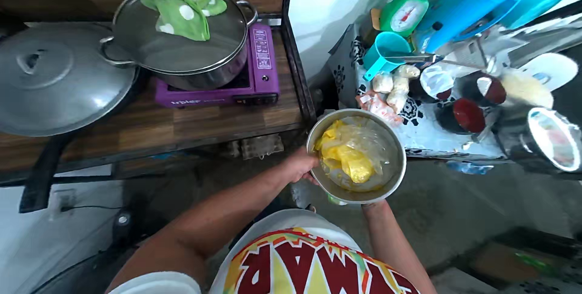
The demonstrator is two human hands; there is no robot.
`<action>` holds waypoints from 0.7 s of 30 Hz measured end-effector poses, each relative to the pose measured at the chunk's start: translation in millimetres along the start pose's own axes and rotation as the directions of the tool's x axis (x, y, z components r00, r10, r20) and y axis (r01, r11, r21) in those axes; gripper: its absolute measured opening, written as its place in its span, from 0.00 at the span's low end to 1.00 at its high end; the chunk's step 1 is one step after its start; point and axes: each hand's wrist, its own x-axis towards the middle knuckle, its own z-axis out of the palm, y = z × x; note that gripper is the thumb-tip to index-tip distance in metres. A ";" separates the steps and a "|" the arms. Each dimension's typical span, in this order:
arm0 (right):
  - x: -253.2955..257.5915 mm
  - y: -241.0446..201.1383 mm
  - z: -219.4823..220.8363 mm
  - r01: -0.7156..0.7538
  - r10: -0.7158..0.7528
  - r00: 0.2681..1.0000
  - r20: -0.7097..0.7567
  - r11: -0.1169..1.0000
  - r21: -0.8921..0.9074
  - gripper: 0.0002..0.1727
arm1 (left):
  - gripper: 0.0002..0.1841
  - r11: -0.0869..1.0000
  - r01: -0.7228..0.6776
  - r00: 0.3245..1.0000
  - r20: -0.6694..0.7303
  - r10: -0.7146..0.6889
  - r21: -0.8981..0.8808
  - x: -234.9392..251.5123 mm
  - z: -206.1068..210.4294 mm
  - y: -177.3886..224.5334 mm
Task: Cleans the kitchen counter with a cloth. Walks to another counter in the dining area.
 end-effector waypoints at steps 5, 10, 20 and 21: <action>33.5 31.6 -28.6 0.151 -0.338 0.837 0.429 0.898 0.413 0.17 | 0.22 0.997 -0.077 0.994 -0.073 0.077 -0.002 -7.9 -39.8 7.4; 23.2 25.7 -60.7 0.264 -0.428 0.863 0.268 0.836 0.482 0.18 | 0.12 0.963 -0.135 0.991 -0.013 0.136 -0.232 -38.4 -54.4 37.1; 12.8 72.2 -91.0 0.311 -0.413 0.907 0.081 0.786 0.534 0.17 | 0.24 0.760 -0.381 0.919 -0.309 0.246 -0.527 19.0 -57.5 101.6; 9.7 78.5 -94.3 0.317 -0.404 0.914 0.047 0.780 0.540 0.18 | 0.26 0.737 -0.409 0.905 -0.339 0.255 -0.539 24.6 -56.1 100.5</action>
